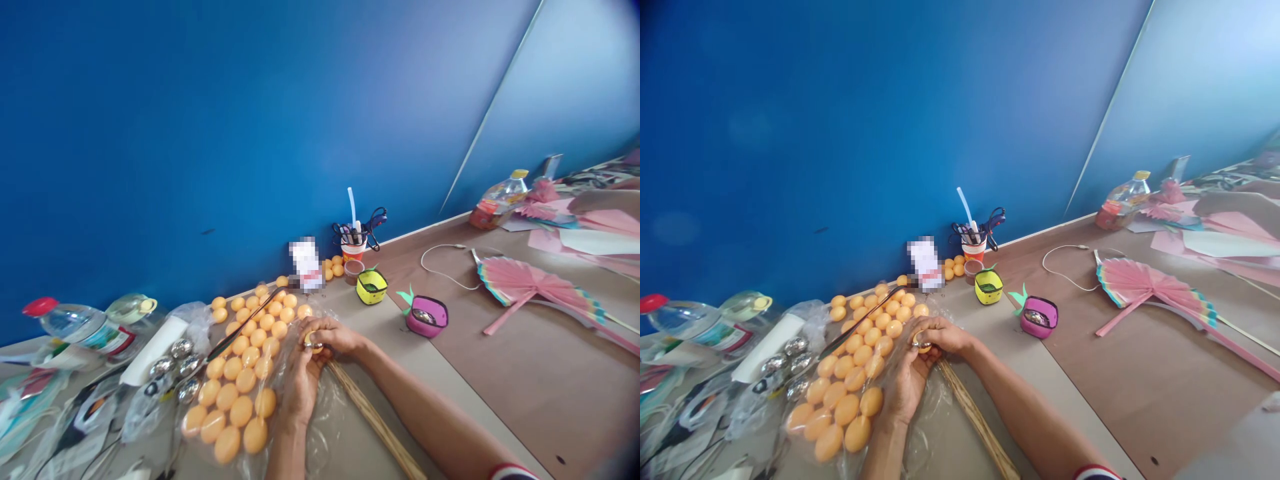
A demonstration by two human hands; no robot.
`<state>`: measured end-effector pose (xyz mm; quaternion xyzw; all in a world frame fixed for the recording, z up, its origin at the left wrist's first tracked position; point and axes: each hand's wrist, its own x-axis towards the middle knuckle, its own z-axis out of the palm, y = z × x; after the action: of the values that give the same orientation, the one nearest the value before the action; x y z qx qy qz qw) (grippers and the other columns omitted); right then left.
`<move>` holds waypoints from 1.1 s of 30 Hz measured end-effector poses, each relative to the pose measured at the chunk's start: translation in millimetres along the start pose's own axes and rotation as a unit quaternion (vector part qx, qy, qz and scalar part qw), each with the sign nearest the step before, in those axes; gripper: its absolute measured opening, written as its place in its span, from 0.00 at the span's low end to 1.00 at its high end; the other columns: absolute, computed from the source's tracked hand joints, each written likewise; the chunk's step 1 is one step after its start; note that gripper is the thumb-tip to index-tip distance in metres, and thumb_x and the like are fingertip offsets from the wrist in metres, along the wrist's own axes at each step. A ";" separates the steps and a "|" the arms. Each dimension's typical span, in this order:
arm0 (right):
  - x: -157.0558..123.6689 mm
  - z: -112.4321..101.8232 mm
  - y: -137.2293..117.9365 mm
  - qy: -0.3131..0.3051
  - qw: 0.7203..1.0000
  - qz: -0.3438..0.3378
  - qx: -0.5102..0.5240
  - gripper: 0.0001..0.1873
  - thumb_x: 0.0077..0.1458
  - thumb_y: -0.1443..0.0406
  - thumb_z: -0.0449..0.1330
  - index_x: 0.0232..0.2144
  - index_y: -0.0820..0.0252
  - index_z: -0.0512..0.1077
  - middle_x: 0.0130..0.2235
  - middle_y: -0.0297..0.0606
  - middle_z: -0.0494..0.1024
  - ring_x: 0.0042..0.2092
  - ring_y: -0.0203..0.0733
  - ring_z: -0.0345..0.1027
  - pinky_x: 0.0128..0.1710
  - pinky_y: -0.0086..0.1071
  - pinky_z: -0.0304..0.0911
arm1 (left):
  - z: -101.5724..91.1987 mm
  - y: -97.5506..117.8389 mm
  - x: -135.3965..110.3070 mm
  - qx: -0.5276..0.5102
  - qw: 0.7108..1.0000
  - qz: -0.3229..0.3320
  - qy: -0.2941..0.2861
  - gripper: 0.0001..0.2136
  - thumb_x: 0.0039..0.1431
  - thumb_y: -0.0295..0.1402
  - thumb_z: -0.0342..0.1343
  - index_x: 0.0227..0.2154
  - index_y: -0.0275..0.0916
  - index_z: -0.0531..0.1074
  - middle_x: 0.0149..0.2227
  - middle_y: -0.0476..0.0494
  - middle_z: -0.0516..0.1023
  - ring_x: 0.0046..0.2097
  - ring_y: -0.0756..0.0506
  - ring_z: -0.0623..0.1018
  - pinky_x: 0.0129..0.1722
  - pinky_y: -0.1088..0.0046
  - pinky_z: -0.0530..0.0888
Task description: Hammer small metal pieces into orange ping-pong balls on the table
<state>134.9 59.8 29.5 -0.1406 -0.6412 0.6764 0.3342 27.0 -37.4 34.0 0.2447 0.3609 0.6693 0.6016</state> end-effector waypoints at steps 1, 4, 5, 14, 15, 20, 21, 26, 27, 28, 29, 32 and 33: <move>0.2 0.0 -0.4 -0.001 1.000 0.001 0.001 0.13 0.51 0.57 0.65 0.30 0.61 0.82 0.35 0.40 0.78 0.43 0.44 0.68 0.51 0.38 0.60 | 0.8 0.2 0.1 0.009 1.000 0.006 -0.006 0.12 0.53 0.35 0.63 0.41 0.39 0.79 0.38 0.44 0.79 0.35 0.47 0.75 0.38 0.68 0.74; 0.8 -0.1 -0.4 -0.002 1.000 0.003 0.006 0.13 0.51 0.56 0.65 0.30 0.60 0.82 0.35 0.39 0.78 0.43 0.44 0.67 0.52 0.38 0.60 | 3.2 1.1 0.0 0.021 0.999 0.020 -0.018 0.14 0.55 0.35 0.62 0.45 0.41 0.78 0.39 0.44 0.79 0.37 0.46 0.76 0.38 0.69 0.74; 0.8 -0.1 0.2 -0.002 1.000 0.004 0.008 0.13 0.51 0.56 0.65 0.30 0.61 0.82 0.35 0.39 0.78 0.43 0.43 0.67 0.51 0.38 0.60 | 3.6 1.3 0.0 0.019 0.999 0.021 -0.019 0.14 0.55 0.35 0.62 0.45 0.41 0.78 0.40 0.44 0.79 0.37 0.47 0.76 0.38 0.70 0.74; -8.3 2.1 11.0 0.021 0.990 0.050 0.133 0.26 0.51 0.51 0.66 0.48 0.60 0.78 0.41 0.40 0.78 0.40 0.40 0.69 0.42 0.34 0.63 | -4.6 1.7 4.2 -0.081 0.996 -0.012 0.015 0.08 0.50 0.33 0.66 0.34 0.38 0.80 0.34 0.45 0.80 0.34 0.48 0.76 0.39 0.69 0.76; -8.9 2.4 10.6 0.019 0.985 0.060 0.163 0.28 0.49 0.52 0.67 0.50 0.60 0.77 0.42 0.39 0.78 0.41 0.41 0.70 0.44 0.34 0.63 | -5.1 3.0 4.8 -0.101 0.995 -0.016 0.023 0.09 0.49 0.33 0.67 0.34 0.38 0.80 0.34 0.45 0.80 0.35 0.48 0.77 0.40 0.69 0.76; -7.2 4.0 4.8 0.001 0.977 0.094 0.193 0.30 0.43 0.64 0.72 0.51 0.55 0.76 0.41 0.33 0.79 0.42 0.39 0.70 0.48 0.33 0.61 | -7.4 6.7 6.1 -0.150 0.988 -0.038 0.026 0.11 0.48 0.32 0.67 0.37 0.39 0.80 0.37 0.42 0.82 0.41 0.45 0.79 0.44 0.67 0.76; -6.7 4.2 4.1 0.005 0.976 0.097 0.195 0.29 0.43 0.65 0.72 0.50 0.56 0.76 0.41 0.33 0.79 0.42 0.38 0.70 0.48 0.33 0.61 | -7.8 6.2 6.1 -0.149 0.988 -0.039 0.024 0.12 0.49 0.31 0.66 0.39 0.39 0.80 0.37 0.42 0.82 0.41 0.45 0.79 0.44 0.67 0.75; -6.6 4.1 5.7 0.029 0.973 0.103 0.203 0.22 0.42 0.66 0.71 0.44 0.60 0.78 0.37 0.34 0.80 0.39 0.38 0.71 0.43 0.31 0.63 | -8.2 3.4 5.5 -0.141 0.988 -0.048 0.025 0.17 0.51 0.32 0.64 0.47 0.41 0.78 0.39 0.42 0.82 0.42 0.45 0.79 0.43 0.68 0.75; -6.7 4.2 6.7 0.027 0.973 0.105 0.206 0.22 0.42 0.66 0.71 0.43 0.60 0.78 0.36 0.34 0.80 0.37 0.37 0.71 0.42 0.31 0.64 | -7.9 3.8 5.5 -0.141 0.988 -0.051 0.024 0.19 0.52 0.31 0.64 0.48 0.41 0.77 0.40 0.41 0.82 0.41 0.45 0.79 0.43 0.67 0.75; -6.6 4.4 7.5 0.024 0.972 0.105 0.208 0.22 0.42 0.65 0.71 0.43 0.60 0.77 0.35 0.34 0.80 0.36 0.37 0.71 0.40 0.30 0.64 | -7.6 4.5 5.6 -0.139 0.989 -0.052 0.023 0.20 0.52 0.31 0.63 0.49 0.41 0.77 0.40 0.41 0.82 0.41 0.44 0.79 0.43 0.67 0.75; -6.3 4.7 8.2 0.020 0.972 0.105 0.209 0.23 0.42 0.65 0.71 0.43 0.60 0.77 0.34 0.34 0.80 0.34 0.36 0.71 0.38 0.30 0.65 | -7.1 5.3 5.9 -0.138 0.989 -0.052 0.021 0.20 0.52 0.31 0.63 0.50 0.41 0.76 0.40 0.41 0.82 0.40 0.44 0.79 0.42 0.67 0.75; -5.2 5.7 9.2 0.011 0.977 0.098 0.188 0.23 0.42 0.64 0.72 0.43 0.59 0.76 0.33 0.33 0.79 0.30 0.35 0.70 0.33 0.28 0.65 | -6.1 7.2 7.3 -0.146 0.988 -0.046 0.016 0.21 0.52 0.30 0.63 0.51 0.41 0.75 0.42 0.40 0.82 0.40 0.44 0.79 0.42 0.67 0.75; -4.9 5.9 9.1 0.009 0.979 0.098 0.176 0.23 0.43 0.64 0.72 0.44 0.59 0.76 0.33 0.33 0.79 0.30 0.35 0.70 0.31 0.28 0.65 | -6.2 7.3 7.9 -0.153 0.987 -0.045 0.015 0.22 0.52 0.31 0.63 0.51 0.41 0.75 0.43 0.40 0.82 0.41 0.43 0.79 0.42 0.67 0.75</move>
<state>132.4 52.6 20.3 -0.1483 -0.4919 0.8069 0.2914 16.5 -31.0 34.9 0.1237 0.2739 0.6924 0.6559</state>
